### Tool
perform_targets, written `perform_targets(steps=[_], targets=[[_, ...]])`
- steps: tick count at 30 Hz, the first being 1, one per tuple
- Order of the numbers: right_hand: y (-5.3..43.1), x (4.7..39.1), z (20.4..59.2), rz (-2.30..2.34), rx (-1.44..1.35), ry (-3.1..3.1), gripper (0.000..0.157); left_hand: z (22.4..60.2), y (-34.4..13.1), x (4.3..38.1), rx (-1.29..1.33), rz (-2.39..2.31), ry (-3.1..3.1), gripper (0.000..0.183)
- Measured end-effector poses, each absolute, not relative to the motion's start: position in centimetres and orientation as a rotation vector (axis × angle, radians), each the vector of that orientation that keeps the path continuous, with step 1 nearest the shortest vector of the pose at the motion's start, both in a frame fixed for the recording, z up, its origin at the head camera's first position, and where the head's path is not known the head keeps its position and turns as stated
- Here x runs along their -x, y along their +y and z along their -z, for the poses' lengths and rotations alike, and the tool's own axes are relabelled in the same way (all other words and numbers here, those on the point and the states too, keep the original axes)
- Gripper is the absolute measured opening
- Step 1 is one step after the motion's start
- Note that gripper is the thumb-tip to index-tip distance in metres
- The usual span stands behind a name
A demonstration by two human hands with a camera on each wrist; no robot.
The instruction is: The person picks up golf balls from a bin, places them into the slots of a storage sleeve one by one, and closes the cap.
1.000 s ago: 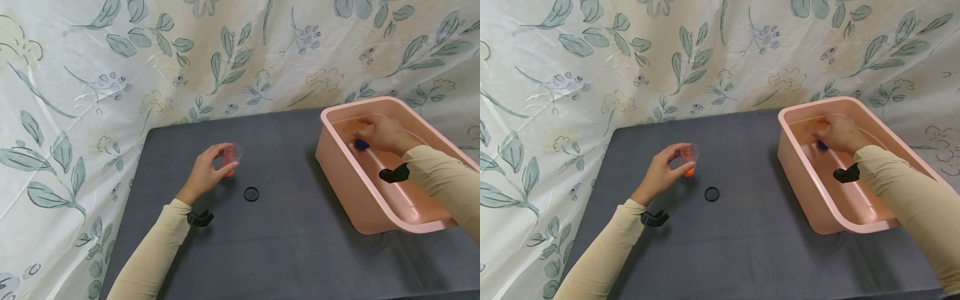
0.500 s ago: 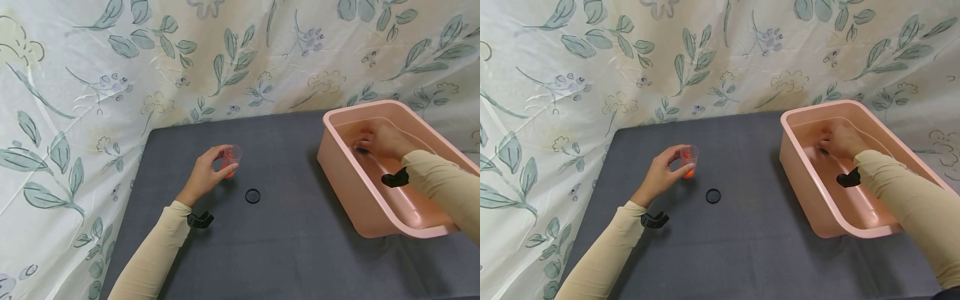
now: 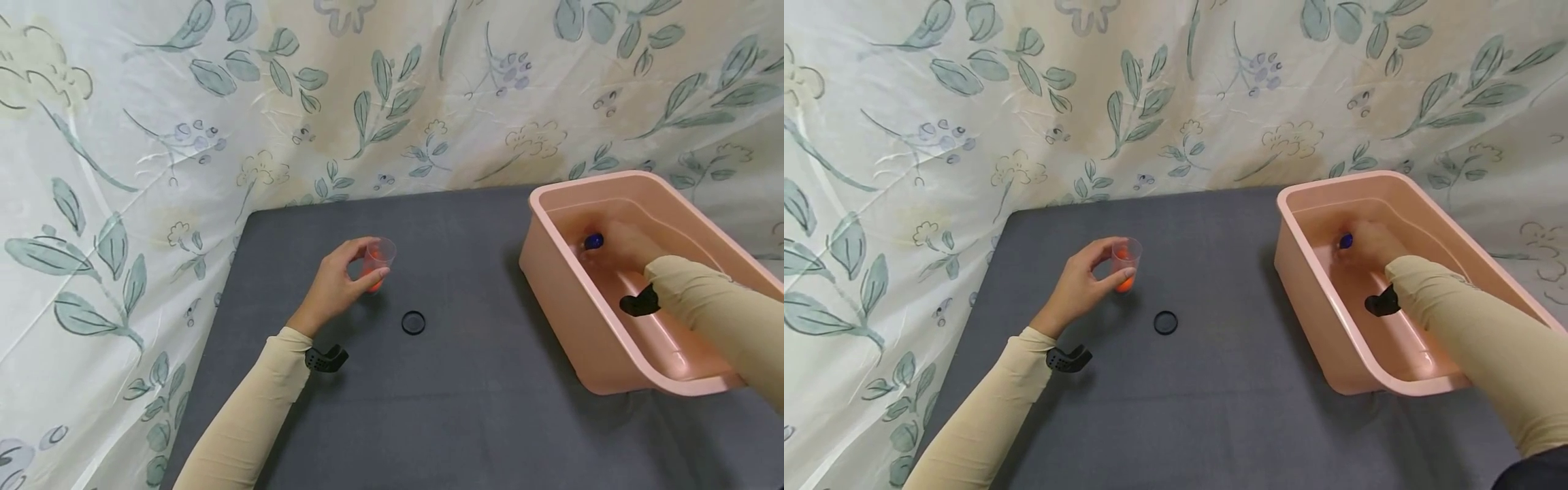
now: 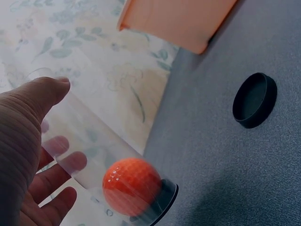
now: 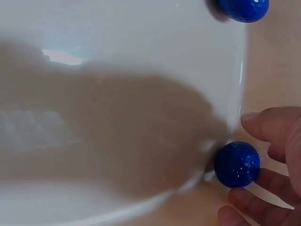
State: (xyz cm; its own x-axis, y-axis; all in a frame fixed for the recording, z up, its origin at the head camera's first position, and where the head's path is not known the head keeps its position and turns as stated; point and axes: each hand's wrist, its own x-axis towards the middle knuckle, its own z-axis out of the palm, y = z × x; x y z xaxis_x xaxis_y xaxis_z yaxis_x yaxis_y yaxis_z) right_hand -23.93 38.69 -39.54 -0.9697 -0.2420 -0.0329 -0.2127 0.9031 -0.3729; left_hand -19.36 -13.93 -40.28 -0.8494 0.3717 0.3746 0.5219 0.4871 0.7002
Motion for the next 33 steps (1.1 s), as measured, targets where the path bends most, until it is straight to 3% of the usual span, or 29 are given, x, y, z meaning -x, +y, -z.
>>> perform_targets(steps=[11, 16, 20, 28, 33], targets=[[38.8, 24.6, 39.1, 0.368, 0.334, 3.026, 0.002, 39.6, -14.3, 19.5, 0.769, 1.275, -2.553, 0.057], [38.8, 24.2, 39.7, 0.362, 0.255, 2.917, 0.009, 39.7, -14.4, 19.2, 0.773, 1.273, -2.559, 0.058], [39.1, 23.6, 40.2, 0.14, 0.404, 2.925, 0.008, 40.0, -14.3, 18.9, 0.773, 1.273, -2.571, 0.058], [39.6, 23.6, 39.8, 0.303, 0.347, 2.912, 0.013, 40.0, -14.0, 18.9, 0.761, 1.269, -2.585, 0.058], [39.2, 23.8, 38.5, 0.346, 0.477, 3.022, 0.015, 39.8, -13.9, 19.1, 0.77, 1.263, -2.57, 0.057]])
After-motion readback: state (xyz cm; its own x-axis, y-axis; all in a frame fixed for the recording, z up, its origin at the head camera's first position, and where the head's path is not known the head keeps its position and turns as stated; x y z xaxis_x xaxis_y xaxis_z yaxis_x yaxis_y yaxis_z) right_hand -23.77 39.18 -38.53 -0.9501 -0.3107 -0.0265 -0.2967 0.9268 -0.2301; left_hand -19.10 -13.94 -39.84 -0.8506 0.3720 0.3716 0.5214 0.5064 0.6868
